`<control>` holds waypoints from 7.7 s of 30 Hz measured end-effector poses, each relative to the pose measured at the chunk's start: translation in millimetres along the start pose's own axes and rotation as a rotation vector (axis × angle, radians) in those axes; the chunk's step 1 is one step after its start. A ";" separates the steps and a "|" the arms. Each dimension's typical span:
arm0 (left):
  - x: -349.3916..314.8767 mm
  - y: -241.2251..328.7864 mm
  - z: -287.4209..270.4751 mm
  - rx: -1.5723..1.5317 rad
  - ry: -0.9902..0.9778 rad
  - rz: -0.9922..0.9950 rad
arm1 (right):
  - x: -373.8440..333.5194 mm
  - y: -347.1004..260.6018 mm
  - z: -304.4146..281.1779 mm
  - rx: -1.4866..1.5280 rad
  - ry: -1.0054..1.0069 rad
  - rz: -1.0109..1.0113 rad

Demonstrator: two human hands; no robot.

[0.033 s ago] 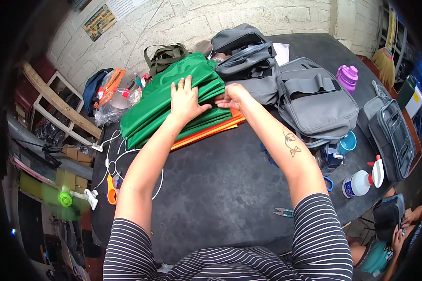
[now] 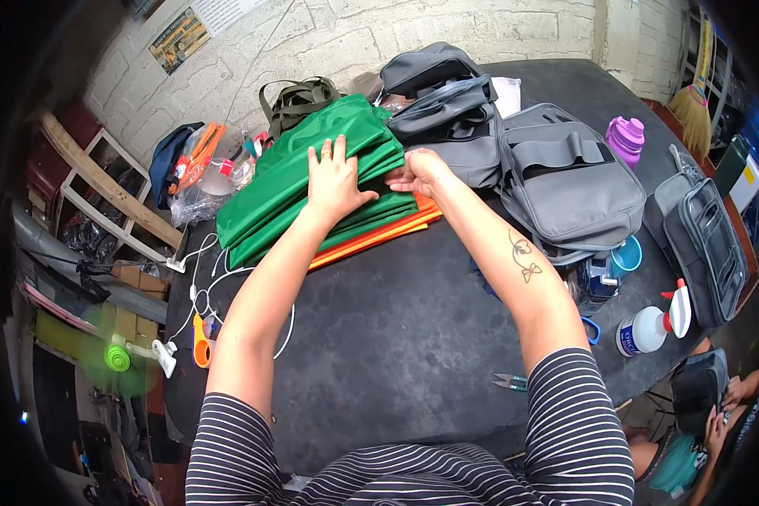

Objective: Folding a green tote bag and placing it into a clear plastic packaging bag.

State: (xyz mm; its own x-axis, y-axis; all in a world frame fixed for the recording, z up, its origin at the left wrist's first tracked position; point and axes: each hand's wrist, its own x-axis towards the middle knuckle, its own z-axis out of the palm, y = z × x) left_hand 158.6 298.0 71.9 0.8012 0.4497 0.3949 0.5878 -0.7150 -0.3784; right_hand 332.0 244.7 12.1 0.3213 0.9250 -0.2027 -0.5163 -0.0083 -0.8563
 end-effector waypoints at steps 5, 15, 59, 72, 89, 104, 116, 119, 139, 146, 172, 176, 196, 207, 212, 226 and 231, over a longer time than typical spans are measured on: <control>5.1 -11.8 19.6 0.081 0.013 0.032 | -3.8 4.0 1.3 -0.191 0.088 0.037; 2.8 -6.3 9.3 -0.028 -0.010 0.012 | -7.1 -9.5 -2.8 -0.282 0.129 0.169; -133.1 35.7 84.3 -0.649 0.275 0.117 | 31.9 -27.8 3.8 0.098 -0.173 0.421; -143.2 8.7 129.0 -0.577 0.122 -0.167 | 55.3 -8.2 27.6 -0.177 -0.150 0.229; -246.6 13.7 130.3 -0.861 0.031 -0.379 | -268.6 43.0 15.9 -0.111 0.007 -0.353; -448.8 -16.3 -0.9 -0.699 0.013 -0.724 | -460.9 208.3 9.1 -0.327 0.070 -0.054; -533.8 -124.2 -147.2 -0.630 0.294 -0.936 | -449.0 130.5 -26.0 -1.055 -0.353 0.278; -466.7 -73.5 -190.3 -1.028 0.139 -0.607 | -417.7 90.3 -5.3 -1.199 -0.157 -0.289; -526.8 -26.1 -90.9 -1.367 0.089 -0.968 | -42.2 104.9 134.8 -0.892 -0.458 0.213; -536.0 -29.1 -87.8 -1.458 0.120 -1.005 | -19.6 30.6 204.6 -1.776 -0.406 -0.612; -459.7 28.9 -75.8 -2.007 0.215 -1.336 | -307.0 95.2 -59.6 -0.166 -0.066 0.406; -449.0 21.6 -85.5 -1.826 0.177 -1.355 | -316.4 104.6 -100.0 -0.334 -0.127 0.246; -417.2 61.8 -134.6 -0.332 0.365 -0.583 | -379.6 137.8 -46.5 -1.594 0.606 -0.764; -408.0 94.4 -54.5 -0.294 -0.260 -0.468 | -349.6 181.9 -28.3 -1.935 0.230 -0.517; -408.4 99.8 -47.4 -0.234 -0.246 -0.468 | -346.3 181.0 -30.9 -1.887 0.208 -0.516; -398.1 153.3 -103.6 -0.648 -0.117 0.482 | -415.4 109.4 -34.0 -1.861 -0.462 -0.461; -386.6 146.8 -110.2 -0.673 -0.138 0.488 | -407.2 97.5 -42.3 -1.750 -0.473 -0.448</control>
State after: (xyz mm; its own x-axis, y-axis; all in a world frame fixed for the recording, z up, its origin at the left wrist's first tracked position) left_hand -77.2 -39.8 -44.0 0.9803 0.0375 0.1938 0.0148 -0.9930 0.1172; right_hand 184.4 -148.8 -8.9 -0.1918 0.9813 0.0159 0.9294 0.1868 -0.3182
